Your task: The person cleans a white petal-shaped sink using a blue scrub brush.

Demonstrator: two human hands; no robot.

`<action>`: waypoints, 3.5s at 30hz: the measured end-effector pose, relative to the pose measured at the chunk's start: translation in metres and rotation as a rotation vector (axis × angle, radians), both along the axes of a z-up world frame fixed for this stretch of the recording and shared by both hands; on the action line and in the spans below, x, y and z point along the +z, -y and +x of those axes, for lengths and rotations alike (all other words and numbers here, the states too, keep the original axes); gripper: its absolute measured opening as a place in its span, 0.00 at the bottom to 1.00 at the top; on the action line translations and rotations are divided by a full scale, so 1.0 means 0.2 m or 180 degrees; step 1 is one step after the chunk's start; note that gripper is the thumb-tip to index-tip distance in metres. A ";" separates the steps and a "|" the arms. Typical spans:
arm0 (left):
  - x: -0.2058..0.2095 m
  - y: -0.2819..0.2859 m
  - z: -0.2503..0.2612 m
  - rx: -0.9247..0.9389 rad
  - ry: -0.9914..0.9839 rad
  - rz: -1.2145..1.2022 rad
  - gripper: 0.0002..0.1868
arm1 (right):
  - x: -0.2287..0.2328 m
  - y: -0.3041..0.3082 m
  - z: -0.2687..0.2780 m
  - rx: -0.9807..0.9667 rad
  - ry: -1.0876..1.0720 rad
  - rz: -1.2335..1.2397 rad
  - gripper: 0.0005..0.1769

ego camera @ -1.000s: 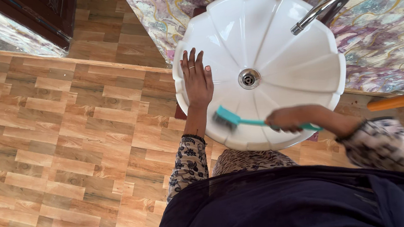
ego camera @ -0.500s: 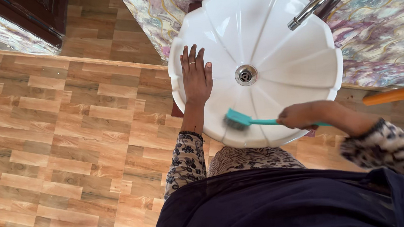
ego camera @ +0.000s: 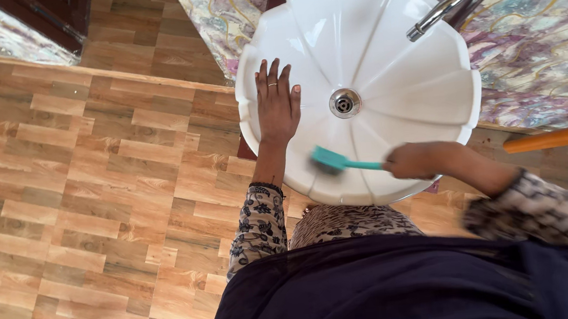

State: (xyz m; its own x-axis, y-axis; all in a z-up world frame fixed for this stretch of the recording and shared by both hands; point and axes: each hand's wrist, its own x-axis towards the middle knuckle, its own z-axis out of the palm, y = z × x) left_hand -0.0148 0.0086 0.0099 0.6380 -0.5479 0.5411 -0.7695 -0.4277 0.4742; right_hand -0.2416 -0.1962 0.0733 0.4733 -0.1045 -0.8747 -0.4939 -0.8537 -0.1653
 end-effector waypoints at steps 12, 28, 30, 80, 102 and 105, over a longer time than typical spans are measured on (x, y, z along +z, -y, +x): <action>0.00 0.05 -0.07 -0.1189 -0.0230 0.1030 0.34 | -0.23 -0.08 0.31 -0.0959 0.0835 0.0161 0.24; -0.40 0.32 -0.71 -0.1942 -0.1285 0.1295 0.18 | 0.33 -0.28 -0.37 -0.1114 0.3458 0.0904 0.12; -0.40 0.33 -0.74 -0.2018 -0.1433 0.1187 0.17 | 0.36 -0.31 -0.36 -0.1060 0.3430 0.0675 0.10; -0.46 0.31 -0.24 -0.0057 -0.0245 0.1548 0.35 | -0.10 0.31 -0.09 0.1196 0.3332 0.0287 0.20; -0.51 0.31 -0.30 -0.0317 -0.0506 0.1597 0.35 | 0.04 0.36 0.17 0.0824 0.4099 -0.0150 0.17; -0.50 0.31 -0.30 -0.0258 -0.0530 0.1631 0.35 | 0.02 0.37 0.20 0.0753 0.4084 -0.0292 0.18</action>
State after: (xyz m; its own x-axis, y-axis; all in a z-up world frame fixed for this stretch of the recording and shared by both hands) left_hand -0.0746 -0.0529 -0.0911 0.6370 -0.7659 0.0872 -0.7420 -0.5785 0.3388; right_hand -0.2022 -0.2698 0.0779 0.9744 0.0608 0.2162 0.1336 -0.9308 -0.3402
